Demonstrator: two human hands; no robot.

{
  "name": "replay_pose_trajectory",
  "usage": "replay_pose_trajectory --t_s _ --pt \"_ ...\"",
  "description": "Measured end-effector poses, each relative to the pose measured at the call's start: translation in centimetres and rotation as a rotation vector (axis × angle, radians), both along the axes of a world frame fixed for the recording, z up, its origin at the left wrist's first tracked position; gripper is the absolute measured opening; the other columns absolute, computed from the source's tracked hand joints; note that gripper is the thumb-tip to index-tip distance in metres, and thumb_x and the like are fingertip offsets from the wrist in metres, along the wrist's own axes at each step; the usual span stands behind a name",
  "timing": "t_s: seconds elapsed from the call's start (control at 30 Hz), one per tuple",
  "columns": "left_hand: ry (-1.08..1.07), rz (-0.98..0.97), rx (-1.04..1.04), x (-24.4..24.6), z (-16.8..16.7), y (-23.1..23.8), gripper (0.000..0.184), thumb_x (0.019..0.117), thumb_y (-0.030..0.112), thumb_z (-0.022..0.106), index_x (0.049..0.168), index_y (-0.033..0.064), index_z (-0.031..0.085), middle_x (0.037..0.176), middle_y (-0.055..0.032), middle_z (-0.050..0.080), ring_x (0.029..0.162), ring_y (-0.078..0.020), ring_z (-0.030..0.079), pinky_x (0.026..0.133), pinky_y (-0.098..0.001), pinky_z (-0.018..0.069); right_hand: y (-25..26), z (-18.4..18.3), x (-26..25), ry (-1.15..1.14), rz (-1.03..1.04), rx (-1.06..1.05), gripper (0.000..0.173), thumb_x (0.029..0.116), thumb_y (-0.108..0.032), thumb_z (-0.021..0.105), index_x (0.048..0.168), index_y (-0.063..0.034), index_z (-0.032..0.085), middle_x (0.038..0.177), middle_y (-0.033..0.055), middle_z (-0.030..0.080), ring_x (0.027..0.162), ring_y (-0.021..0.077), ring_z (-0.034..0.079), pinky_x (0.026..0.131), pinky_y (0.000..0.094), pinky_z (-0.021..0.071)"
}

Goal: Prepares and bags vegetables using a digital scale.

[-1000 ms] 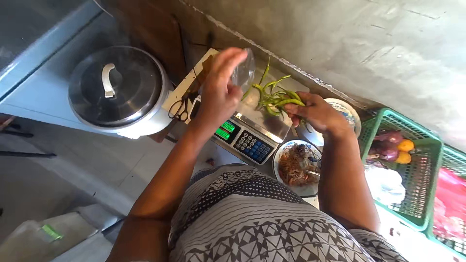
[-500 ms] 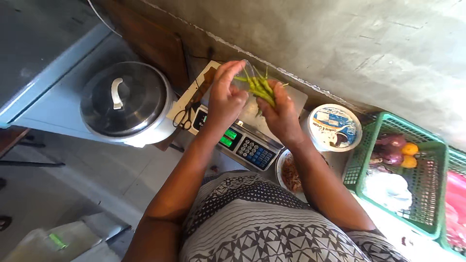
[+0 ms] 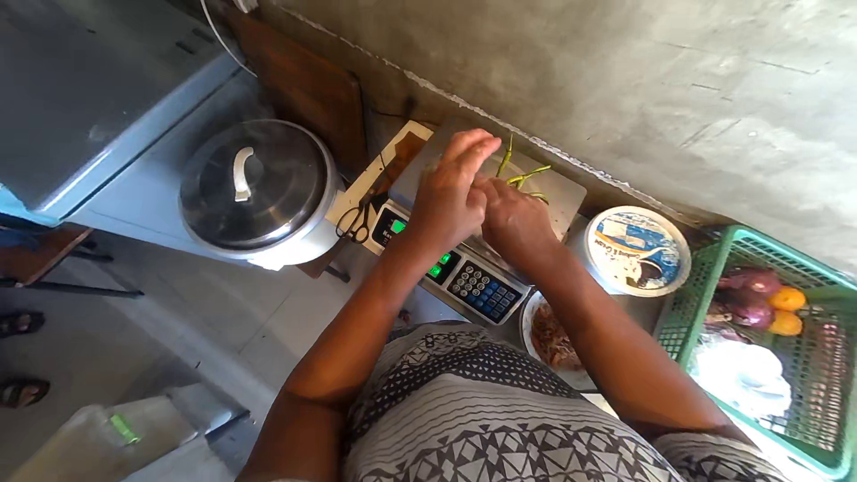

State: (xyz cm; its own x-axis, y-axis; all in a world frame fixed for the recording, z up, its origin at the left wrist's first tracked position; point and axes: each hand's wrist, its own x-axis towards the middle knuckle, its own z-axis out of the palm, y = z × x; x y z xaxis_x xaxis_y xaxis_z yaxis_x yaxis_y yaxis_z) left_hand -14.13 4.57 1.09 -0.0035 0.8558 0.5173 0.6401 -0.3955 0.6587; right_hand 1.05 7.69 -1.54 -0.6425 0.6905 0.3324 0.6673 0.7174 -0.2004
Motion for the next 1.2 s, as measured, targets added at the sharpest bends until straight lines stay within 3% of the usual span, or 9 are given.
replay_pose_trajectory --t_s 0.1,0.2,0.27,0.43,0.63,0.7,0.9,1.1,1.2 --pt "0.068 -0.008 -0.033 0.0 -0.5 -0.2 0.054 0.0809 -0.012 0.057 0.132 0.0028 0.066 0.142 -0.0118 0.059 0.123 -0.0211 0.062 0.095 -0.0361 0.0558 1.5 2.5 0.5 0.069 -0.082 -0.467 0.034 0.1025 -0.012 0.059 0.134 -0.0011 0.058 0.108 0.0225 0.07 0.09 0.0391 0.071 0.078 0.0595 0.0575" --pt "0.063 -0.022 -0.073 0.0 -1.2 -0.5 0.056 0.0813 -0.011 0.057 0.135 0.0031 0.064 0.144 -0.0109 0.057 0.126 -0.0212 0.06 0.096 -0.0381 0.0557 3.0 4.8 0.8 0.351 -0.066 -1.036 0.02 0.103 -0.018 0.061 0.119 -0.0054 0.063 0.084 0.0062 0.067 0.06 0.0118 0.06 0.054 0.0276 0.0522" --pt "0.013 -0.039 -0.076 0.4 -1.2 -0.8 0.056 0.0814 -0.011 0.059 0.136 0.003 0.063 0.146 -0.0117 0.056 0.124 -0.021 0.061 0.091 -0.0361 0.0572 3.0 5.8 0.7 0.548 -0.023 -1.311 0.013 0.1039 -0.015 0.055 0.11 -0.0062 0.062 0.079 0.0028 0.064 0.055 0.0081 0.056 0.049 0.022 0.0497" --pt "-0.135 -0.065 -0.101 0.6 -0.6 -1.0 0.056 0.0813 -0.011 0.057 0.135 0.004 0.064 0.145 -0.0109 0.056 0.123 -0.0181 0.06 0.094 -0.0334 0.055 4.0 4.8 -1.3 0.408 -0.079 -1.296 0.01 0.1014 -0.005 0.054 0.097 -0.0036 0.063 0.067 0.002 0.06 0.049 0.0085 0.055 0.046 0.0227 0.0488" --pt "-0.364 0.023 -0.138 -0.9 -0.8 0.9 0.053 0.085 -0.005 0.068 0.137 0.004 0.062 0.145 -0.0134 0.053 0.098 -0.0158 0.064 0.073 -0.0287 0.0564 5.9 8.8 -1.2 0.556 -0.047 -1.605 0.028 0.1062 -0.03 0.048 0.119 -0.0107 0.064 0.096 0.0033 0.071 0.082 0.0138 0.07 0.073 0.0325 0.0612" --pt "-0.44 0.01 -0.174 -1.6 0.4 1.5 0.056 0.0834 -0.006 0.062 0.139 0.004 0.06 0.148 -0.0133 0.049 0.109 -0.017 0.062 0.076 -0.0291 0.0566 6.4 10.3 -0.9 0.578 -0.048 -1.59 0.032 0.1082 -0.027 0.045 0.127 -0.0063 0.059 0.105 0.0073 0.07 0.093 0.0183 0.072 0.085 0.0373 0.0617" --pt "-0.631 -0.019 -0.291 -1.7 4.7 2.3 0.058 0.0849 -0.009 0.055 0.14 0.009 0.061 0.146 -0.0109 0.047 0.078 -0.0119 0.059 0.053 -0.0238 0.0495 5.2 13.7 -0.9 0.488 0.01 -1.17 0.029 0.1073 -0.01 0.048 0.133 -0.0003 0.059 0.123 0.0106 0.066 0.097 0.0153 0.073 0.086 0.0281 0.0618" --pt "-0.791 -0.048 -0.196 -3.1 6.3 0.2 0.056 0.086 -0.011 0.051 0.139 0.0048 0.059 0.14 -0.0114 0.052 0.061 -0.0086 0.054 0.047 -0.0226 0.0469 8.1 10.9 0.9 0.465 -0.19 -0.73 0.018 0.1056 -0.019 0.057 0.109 -0.0072 0.07 0.091 0.0022 0.073 0.07 0.0099 0.071 0.063 0.0281 0.0618" --pt "-0.85 -0.068 -0.132 -4.6 7.6 -2.7 0.058 0.0869 -0.011 0.051 0.143 0.0033 0.056 0.136 -0.0107 0.056 0.059 -0.0085 0.052 0.047 -0.0222 0.0466 12.4 5.5 1.8 0.315 -0.395 -0.734 0.03 0.1042 -0.027 0.06 0.116 -0.0007 0.067 0.094 0.0128 0.07 0.073 0.0203 0.067 0.069 0.0407 0.059"
